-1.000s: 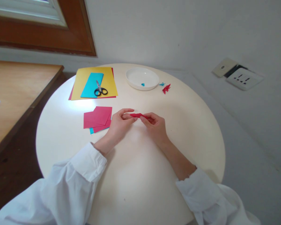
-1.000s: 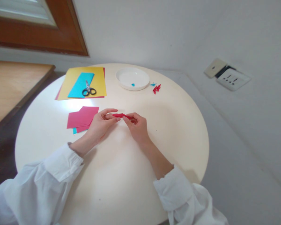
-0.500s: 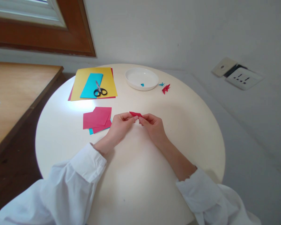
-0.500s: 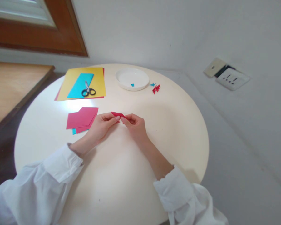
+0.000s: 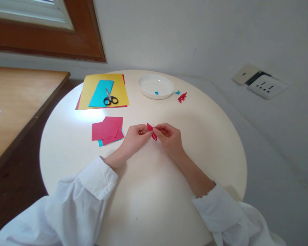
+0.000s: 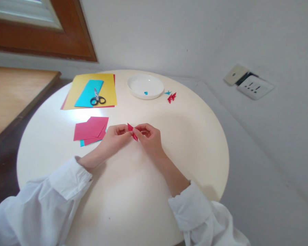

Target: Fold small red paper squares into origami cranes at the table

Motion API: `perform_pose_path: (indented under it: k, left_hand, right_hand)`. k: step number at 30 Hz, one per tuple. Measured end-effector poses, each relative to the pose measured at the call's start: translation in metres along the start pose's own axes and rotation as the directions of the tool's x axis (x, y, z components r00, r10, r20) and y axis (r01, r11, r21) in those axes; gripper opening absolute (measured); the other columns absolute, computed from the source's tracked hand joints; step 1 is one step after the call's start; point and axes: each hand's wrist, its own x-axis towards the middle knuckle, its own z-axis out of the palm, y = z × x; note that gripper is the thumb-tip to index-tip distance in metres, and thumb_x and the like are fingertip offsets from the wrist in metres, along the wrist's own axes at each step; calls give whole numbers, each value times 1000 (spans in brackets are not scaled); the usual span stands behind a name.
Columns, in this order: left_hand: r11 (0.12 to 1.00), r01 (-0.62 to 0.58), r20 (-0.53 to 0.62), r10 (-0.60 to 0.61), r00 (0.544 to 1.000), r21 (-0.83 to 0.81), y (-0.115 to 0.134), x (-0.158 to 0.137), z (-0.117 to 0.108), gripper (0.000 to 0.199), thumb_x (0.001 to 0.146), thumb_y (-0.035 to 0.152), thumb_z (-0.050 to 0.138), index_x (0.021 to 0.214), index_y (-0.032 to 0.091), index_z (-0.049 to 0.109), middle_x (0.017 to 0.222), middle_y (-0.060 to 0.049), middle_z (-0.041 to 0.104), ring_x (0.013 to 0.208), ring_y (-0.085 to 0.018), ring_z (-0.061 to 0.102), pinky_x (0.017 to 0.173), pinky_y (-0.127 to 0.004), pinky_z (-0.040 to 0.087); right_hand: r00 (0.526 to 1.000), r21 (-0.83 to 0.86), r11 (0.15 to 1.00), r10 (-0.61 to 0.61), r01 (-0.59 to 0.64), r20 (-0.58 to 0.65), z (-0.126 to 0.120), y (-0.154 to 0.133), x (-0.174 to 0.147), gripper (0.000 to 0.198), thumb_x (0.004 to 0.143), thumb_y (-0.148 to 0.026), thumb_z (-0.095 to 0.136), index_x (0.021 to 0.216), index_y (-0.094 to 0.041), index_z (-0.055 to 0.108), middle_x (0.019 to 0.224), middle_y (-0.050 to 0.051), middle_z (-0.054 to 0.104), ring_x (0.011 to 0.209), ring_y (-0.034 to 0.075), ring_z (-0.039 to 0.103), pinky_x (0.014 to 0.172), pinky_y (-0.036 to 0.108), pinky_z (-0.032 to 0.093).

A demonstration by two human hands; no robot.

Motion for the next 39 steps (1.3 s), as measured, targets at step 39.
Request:
perform_pose_path:
  k: [39]
  left_hand:
    - [860,201,101,-174,980,-469,-11,9,-5,20,58,23,75,70,9,67,69,-6,67,66,-12,61,74,-28,48]
  right_hand:
    - [978,11,997,-74,74,193,-7,12,-1,11,70,-27,68,79,-22,66,74,0,66,69,14,60,67,29,50]
